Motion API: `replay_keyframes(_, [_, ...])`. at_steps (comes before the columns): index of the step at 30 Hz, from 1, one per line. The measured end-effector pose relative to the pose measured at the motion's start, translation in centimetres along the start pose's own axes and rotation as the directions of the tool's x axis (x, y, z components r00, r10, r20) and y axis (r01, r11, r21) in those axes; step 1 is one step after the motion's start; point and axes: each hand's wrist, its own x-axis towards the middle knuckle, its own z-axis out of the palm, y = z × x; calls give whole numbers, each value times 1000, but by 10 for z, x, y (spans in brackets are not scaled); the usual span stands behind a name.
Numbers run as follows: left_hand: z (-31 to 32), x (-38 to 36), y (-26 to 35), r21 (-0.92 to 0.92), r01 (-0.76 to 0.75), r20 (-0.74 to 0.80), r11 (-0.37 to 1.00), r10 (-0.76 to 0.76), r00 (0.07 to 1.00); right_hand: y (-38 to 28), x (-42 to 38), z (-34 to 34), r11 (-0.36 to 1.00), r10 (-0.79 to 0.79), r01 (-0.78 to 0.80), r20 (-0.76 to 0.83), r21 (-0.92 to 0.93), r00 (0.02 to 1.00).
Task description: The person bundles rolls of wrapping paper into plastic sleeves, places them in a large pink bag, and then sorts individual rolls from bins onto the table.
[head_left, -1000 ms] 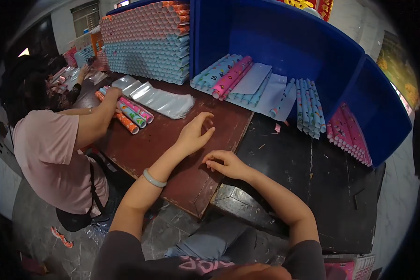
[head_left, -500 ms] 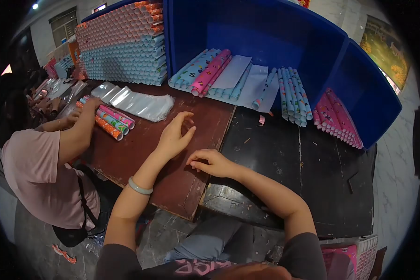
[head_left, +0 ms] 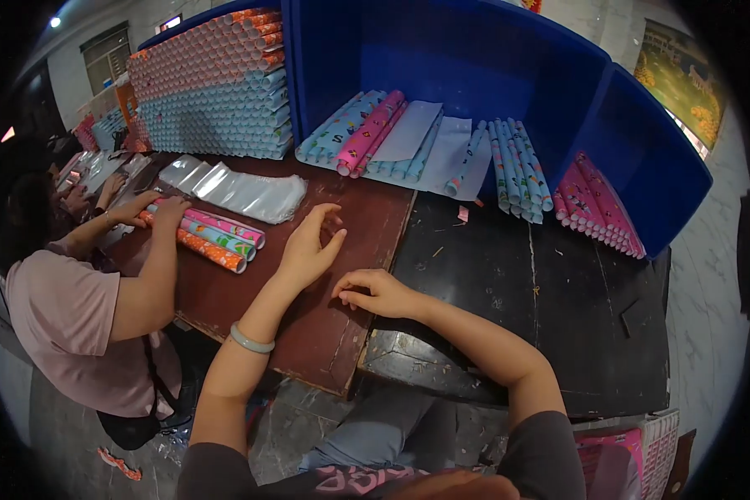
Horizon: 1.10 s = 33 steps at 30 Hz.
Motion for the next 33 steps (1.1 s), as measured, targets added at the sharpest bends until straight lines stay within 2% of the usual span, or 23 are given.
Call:
replay_keyframes(2, [-1, 1, 1, 61, -24, 0, 998, 24, 1000, -2, 0, 0, 1000, 25, -25, -18, 0, 1000])
replay_keyframes(3, [1, 1, -2, 83, -97, -44, 992, 101, 994, -4, 1, 2, 996, 66, -63, -41, 71, 997])
replay_keyframes(5, [-8, 3, 13, 32, 22, 25, 999, -22, 999, -9, 3, 3, 985, 112, -95, -115, 141, 987])
replay_keyframes(6, [-10, 3, 14, 59, -23, 10, 998, 23, 1000, -6, 4, 2, 999, 36, -31, -178, 31, 983])
replay_keyframes(7, [-10, 3, 14, 45, -24, 7, 999, 23, 1000, -2, 5, 3, 999, -3, 15, -257, 46, 966])
replay_keyframes(8, [-13, 4, 17, 79, -92, -24, 993, 95, 995, 8, 7, 1, 995, -81, 60, -302, -76, 950])
replay_keyframes(9, [-14, 4, 20, 88, -122, -68, 989, 128, 989, 8, 10, -1, 994, -78, 48, -351, -93, 933])
replay_keyframes(12, [-31, 9, 28, 54, -130, -116, 990, 136, 984, -10, 31, -4, 969, -81, -24, -407, -247, 910])
replay_keyframes(13, [-37, 12, 29, 16, -159, -161, 987, 160, 974, -12, 42, -4, 855, -181, -26, -345, -518, 921])
replay_keyframes(14, [-44, 16, 32, -13, -187, -198, 982, 181, 963, -17, 50, -5, 675, -263, -16, -261, -737, 929])
replay_keyframes(16, [-55, 19, 39, -70, -195, -215, 978, 176, 960, -32, 79, 5, 665, -252, 31, -185, -747, 950])
replay_keyframes(17, [-60, 21, 41, -91, -260, -301, 961, 222, 928, -38, 97, 13, 857, -147, 29, -189, -514, 971])
replay_keyframes(18, [-63, 22, 43, -105, -325, -384, 940, 263, 885, -44, 113, 22, 972, -47, 8, -161, -235, 986])
replay_keyframes(19, [-65, 23, 45, -155, -341, -421, 927, 250, 872, -34, 129, 32, 971, -50, 10, -161, -241, 986])
replay_keyframes(21, [-69, 22, 46, -176, -368, -468, 913, 251, 847, -4, 167, 54, 716, -411, 116, -281, -689, 867])
replay_keyframes(22, [-70, 21, 46, -200, -387, -510, 900, 242, 826, -12, 181, 60, 711, -420, 121, -280, -693, 863])
replay_keyframes(23, [-72, 21, 44, -194, -395, -510, 898, 252, 823, -19, 193, 64, 617, -239, -23, -216, -787, 947])
replay_keyframes(24, [-73, 20, 43, -161, -402, -508, 901, 274, 817, -25, 202, 68, 479, -35, -144, -183, -866, 982])
replay_keyframes(25, [-73, 20, 43, -130, -412, -504, 902, 298, 811, -28, 207, 71, 474, -42, -150, -192, -868, 981])
replay_keyframes(27, [-74, 20, 41, -184, -402, -522, 897, 257, 813, -32, 214, 77, 621, 132, -228, -187, -750, 973])
replay_keyframes(28, [-76, 19, 41, -237, -382, -538, 893, 206, 817, -26, 217, 79, 641, 100, -202, -181, -740, 978])
replay_keyframes(30, [-73, 19, 40, -244, -389, -554, 888, 201, 808, -20, 215, 86, 509, 41, -224, -237, -831, 971])
replay_keyframes(33, [-69, 18, 41, -282, -389, -527, 877, 197, 827, -20, 212, 88, 472, 101, -283, -267, -835, 958])
